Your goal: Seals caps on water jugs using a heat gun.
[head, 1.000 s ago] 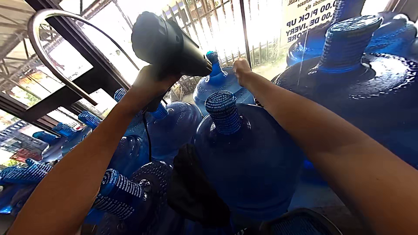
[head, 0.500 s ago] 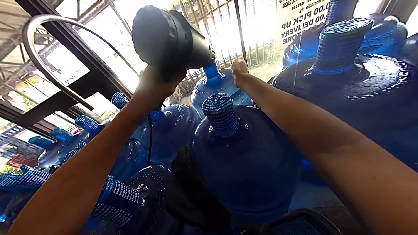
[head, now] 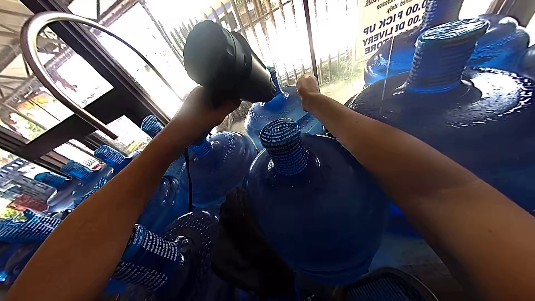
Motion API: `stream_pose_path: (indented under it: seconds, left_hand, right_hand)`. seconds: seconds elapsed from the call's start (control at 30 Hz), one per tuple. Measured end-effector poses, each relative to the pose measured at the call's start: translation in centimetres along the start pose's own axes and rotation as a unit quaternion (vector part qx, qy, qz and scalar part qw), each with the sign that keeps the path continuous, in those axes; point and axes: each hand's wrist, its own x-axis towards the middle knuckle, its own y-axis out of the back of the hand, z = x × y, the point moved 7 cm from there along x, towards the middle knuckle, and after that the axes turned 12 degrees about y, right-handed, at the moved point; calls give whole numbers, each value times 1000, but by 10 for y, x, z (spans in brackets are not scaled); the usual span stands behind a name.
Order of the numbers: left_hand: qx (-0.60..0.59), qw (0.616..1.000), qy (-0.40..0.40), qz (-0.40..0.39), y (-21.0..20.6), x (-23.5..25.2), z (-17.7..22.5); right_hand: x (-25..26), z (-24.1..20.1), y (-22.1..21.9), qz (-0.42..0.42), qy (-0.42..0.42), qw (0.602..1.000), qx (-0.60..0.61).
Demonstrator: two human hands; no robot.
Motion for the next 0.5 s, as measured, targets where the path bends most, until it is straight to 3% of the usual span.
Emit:
stream_pose_path:
  seconds: [0.17, 0.27, 0.37, 0.43, 0.5]
  left_hand:
    - [29, 997, 72, 20, 19, 3, -17]
    - [-17, 985, 153, 75, 38, 3, -28]
    - [-97, 977, 143, 127, 55, 5, -50]
    - [-134, 977, 69, 154, 58, 32, -94]
    - [-171, 968, 84, 163, 58, 54, -127]
  right_hand:
    - [-10, -15, -13, -125, 79, 976, -160]
    - [-16, -37, -39, -146, 98, 959, -222]
    - [-15, -48, -66, -104, 74, 970, -205]
    - [-7, -45, -70, -29, 68, 979, -192]
    - [1, -41, -69, 1, 80, 977, -198]
